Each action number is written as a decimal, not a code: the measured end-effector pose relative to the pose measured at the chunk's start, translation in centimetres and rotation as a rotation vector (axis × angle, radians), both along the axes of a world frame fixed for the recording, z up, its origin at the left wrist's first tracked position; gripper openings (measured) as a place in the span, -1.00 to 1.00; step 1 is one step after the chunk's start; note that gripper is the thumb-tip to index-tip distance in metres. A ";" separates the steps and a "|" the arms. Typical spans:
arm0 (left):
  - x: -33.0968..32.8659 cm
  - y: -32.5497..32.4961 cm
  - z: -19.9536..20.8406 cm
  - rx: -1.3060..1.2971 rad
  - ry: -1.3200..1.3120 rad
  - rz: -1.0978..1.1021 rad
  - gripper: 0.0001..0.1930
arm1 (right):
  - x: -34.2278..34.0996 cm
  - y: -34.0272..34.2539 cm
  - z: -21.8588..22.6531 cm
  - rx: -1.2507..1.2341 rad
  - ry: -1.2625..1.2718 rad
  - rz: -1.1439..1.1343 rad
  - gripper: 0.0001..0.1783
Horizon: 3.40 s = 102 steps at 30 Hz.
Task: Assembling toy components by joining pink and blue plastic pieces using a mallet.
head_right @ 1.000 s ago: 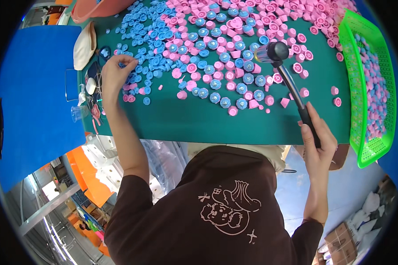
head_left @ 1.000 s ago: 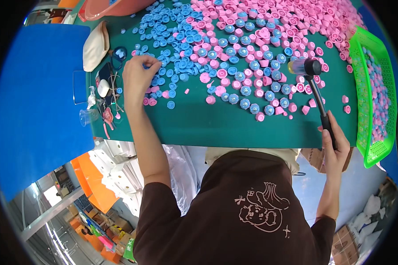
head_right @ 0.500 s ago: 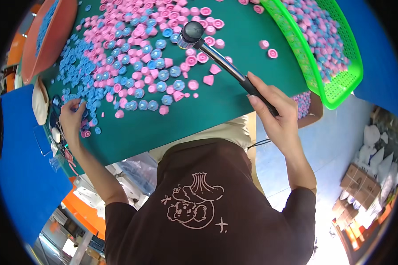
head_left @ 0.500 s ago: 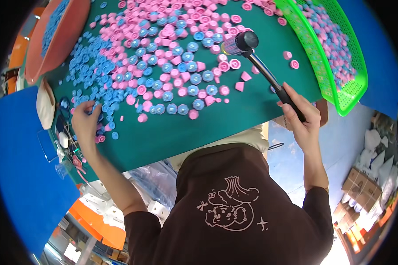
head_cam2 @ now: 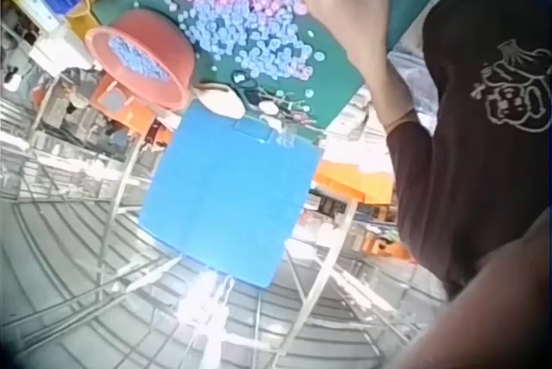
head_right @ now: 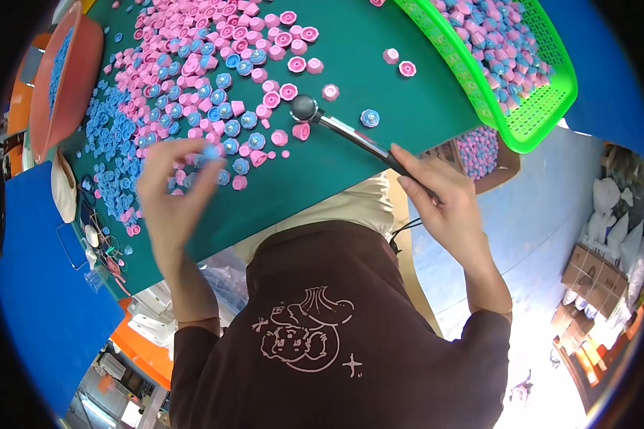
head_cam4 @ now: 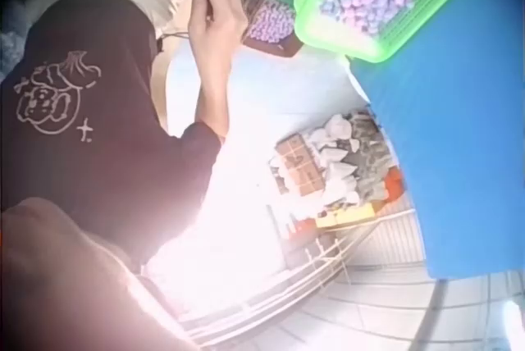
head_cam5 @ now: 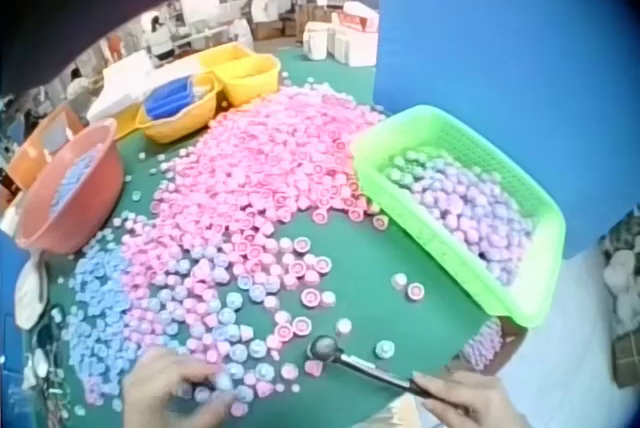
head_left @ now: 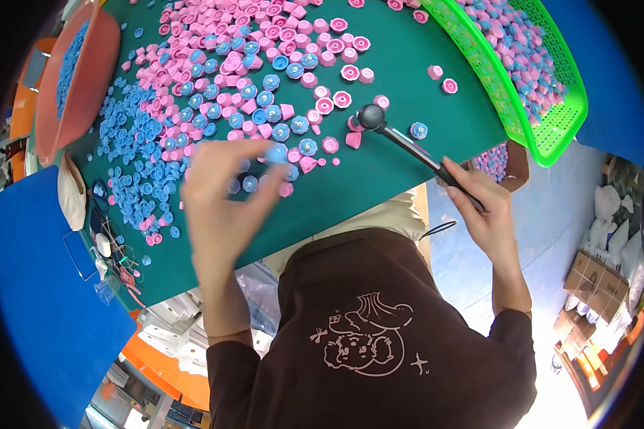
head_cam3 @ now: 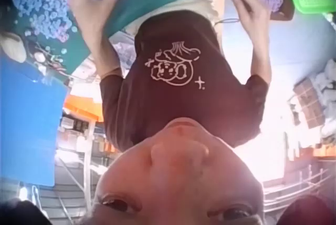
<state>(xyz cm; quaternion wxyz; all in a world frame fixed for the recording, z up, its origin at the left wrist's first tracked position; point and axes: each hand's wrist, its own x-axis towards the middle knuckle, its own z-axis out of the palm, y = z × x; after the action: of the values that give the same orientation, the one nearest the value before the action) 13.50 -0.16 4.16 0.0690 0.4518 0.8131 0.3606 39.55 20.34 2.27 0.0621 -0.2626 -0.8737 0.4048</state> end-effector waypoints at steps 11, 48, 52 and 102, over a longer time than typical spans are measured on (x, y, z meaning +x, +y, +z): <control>3.0 3.4 -3.3 -0.188 0.169 -0.373 -0.77 | 0.5 0.8 -0.6 -0.057 0.097 -0.101 -0.58; -3.4 -5.5 0.0 -0.060 0.090 0.531 -0.77 | -1.0 -0.1 -1.6 0.079 0.194 -0.036 -0.54; -10.9 -14.6 -2.5 -0.065 0.218 0.788 -0.78 | 0.9 0.9 -1.5 -0.256 0.220 -0.307 -0.54; -0.5 -2.5 -1.3 -0.014 0.077 0.279 -0.76 | -0.3 -1.1 -0.5 0.009 0.029 0.001 -0.57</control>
<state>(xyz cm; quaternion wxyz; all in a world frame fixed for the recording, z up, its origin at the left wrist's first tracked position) 12.99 -2.65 2.84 -0.0097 0.3474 0.8725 0.3433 39.27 19.25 1.73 0.0759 -0.2557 -0.8747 0.4047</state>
